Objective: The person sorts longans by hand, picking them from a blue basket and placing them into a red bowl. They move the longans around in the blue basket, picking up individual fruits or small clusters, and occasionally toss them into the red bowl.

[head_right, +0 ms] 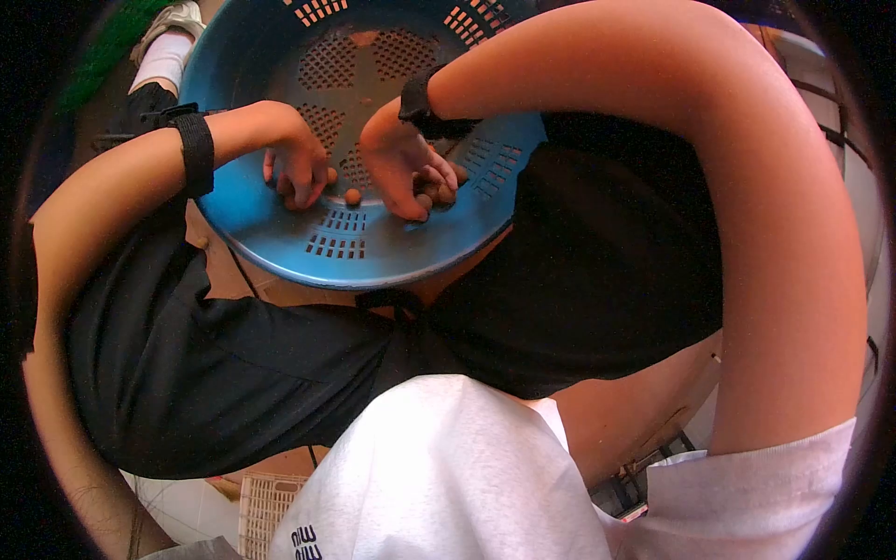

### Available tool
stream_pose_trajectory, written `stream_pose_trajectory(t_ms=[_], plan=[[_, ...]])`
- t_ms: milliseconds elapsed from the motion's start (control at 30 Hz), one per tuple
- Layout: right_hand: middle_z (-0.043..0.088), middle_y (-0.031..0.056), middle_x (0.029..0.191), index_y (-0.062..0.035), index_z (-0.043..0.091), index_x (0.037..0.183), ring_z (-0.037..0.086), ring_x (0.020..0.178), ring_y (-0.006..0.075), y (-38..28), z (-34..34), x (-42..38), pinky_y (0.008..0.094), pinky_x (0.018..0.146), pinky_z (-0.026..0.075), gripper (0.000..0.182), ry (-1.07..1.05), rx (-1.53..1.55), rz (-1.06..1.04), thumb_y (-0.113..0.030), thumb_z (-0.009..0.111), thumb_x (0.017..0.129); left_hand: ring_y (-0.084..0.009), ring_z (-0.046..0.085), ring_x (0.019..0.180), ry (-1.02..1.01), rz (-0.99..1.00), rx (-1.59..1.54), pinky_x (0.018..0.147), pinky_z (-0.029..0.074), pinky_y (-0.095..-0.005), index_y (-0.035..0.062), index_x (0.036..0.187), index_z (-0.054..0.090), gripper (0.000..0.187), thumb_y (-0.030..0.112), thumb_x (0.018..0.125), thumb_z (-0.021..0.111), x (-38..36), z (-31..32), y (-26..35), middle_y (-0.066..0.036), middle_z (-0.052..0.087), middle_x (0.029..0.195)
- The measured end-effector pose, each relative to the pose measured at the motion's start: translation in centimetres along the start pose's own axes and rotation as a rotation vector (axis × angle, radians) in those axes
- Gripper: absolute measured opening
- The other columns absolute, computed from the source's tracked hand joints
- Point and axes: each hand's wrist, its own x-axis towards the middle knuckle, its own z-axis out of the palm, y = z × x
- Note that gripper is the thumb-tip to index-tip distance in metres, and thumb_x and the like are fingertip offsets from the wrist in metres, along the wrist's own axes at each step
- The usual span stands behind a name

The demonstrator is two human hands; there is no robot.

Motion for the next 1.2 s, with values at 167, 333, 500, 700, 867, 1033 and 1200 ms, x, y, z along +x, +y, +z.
stream_pose_trajectory(t_ms=[167,333,500,700,867,1033,1200], plan=[[0.051,0.0058,0.080,-0.0088,0.049,0.090,0.055,0.075,0.0210,0.3,-0.3,0.1,0.0273,0.058,0.050,0.018,-0.112,0.033,0.059,-0.013,0.062,0.077,-0.0122,0.050,0.063,-0.185,-0.102,-0.042,0.057,0.044,-0.0292,0.0118,0.089,0.055,0.021,0.021,0.073,0.064,2.2,-0.5,-1.3,0.000,0.054,0.070],[0.051,-0.0020,0.070,-0.0123,0.052,0.084,0.055,0.072,0.0129,2.8,-2.2,-4.3,0.0239,0.059,0.045,0.011,-0.002,0.269,-0.233,-0.019,0.059,0.080,-0.0132,0.053,0.064,-0.198,-0.040,-0.187,0.058,0.045,-0.0294,0.0104,0.091,0.054,0.022,0.021,0.075,0.065,0.7,-1.0,-2.2,-0.001,0.057,0.073],[0.050,-0.0001,0.072,-0.0109,0.050,0.088,0.056,0.072,0.0139,5.1,-2.0,-8.5,0.0255,0.055,0.045,0.021,0.344,0.442,-0.430,-0.031,0.046,0.083,-0.0149,0.059,0.072,-0.200,-0.060,-0.288,0.059,0.046,-0.0279,0.0095,0.092,0.055,0.023,0.023,0.076,0.066,-1.1,-0.3,-1.9,-0.001,0.059,0.074],[0.047,-0.0019,0.062,-0.0088,0.047,0.075,0.047,0.053,0.0082,5.7,-3.2,-6.5,0.0175,0.043,0.033,0.026,0.254,0.633,-0.863,-0.030,0.038,0.087,-0.0132,0.057,0.061,-0.341,0.246,-0.586,0.049,0.044,-0.0228,0.0089,0.087,0.057,0.027,0.035,0.087,0.053,-3.1,-0.9,-0.7,-0.003,0.058,0.073],[0.045,-0.0048,0.060,-0.0088,0.051,0.084,0.041,0.050,0.0058,5.2,-2.7,-7.0,0.0175,0.041,0.030,0.030,0.765,0.940,-0.872,-0.035,0.039,0.090,-0.0108,0.053,0.051,-0.033,0.606,-0.892,0.034,0.035,-0.0155,0.0076,0.082,0.056,0.033,0.040,0.087,0.051,-7.8,-2.1,-0.2,-0.003,0.056,0.070],[0.057,0.0010,0.081,-0.0073,0.054,0.098,0.051,0.060,0.0095,6.7,-3.5,-6.6,0.0178,0.043,0.037,0.036,0.365,0.935,-1.160,-0.042,0.048,0.088,-0.0063,0.047,0.045,0.568,0.926,-0.949,0.034,0.035,-0.0144,0.0068,0.077,0.052,0.035,0.040,0.086,0.050,-11.0,-2.8,-0.8,-0.003,0.052,0.068],[0.053,0.0089,0.090,-0.0066,0.054,0.094,0.046,0.068,0.0142,5.1,-2.2,-8.5,0.0177,0.043,0.034,0.044,0.529,0.985,-1.042,-0.048,0.043,0.087,-0.0053,0.047,0.053,1.219,0.769,-0.538,0.048,0.039,-0.0186,0.0047,0.079,0.053,0.028,0.031,0.088,0.049,-12.0,-3.4,-1.7,0.002,0.048,0.063]])
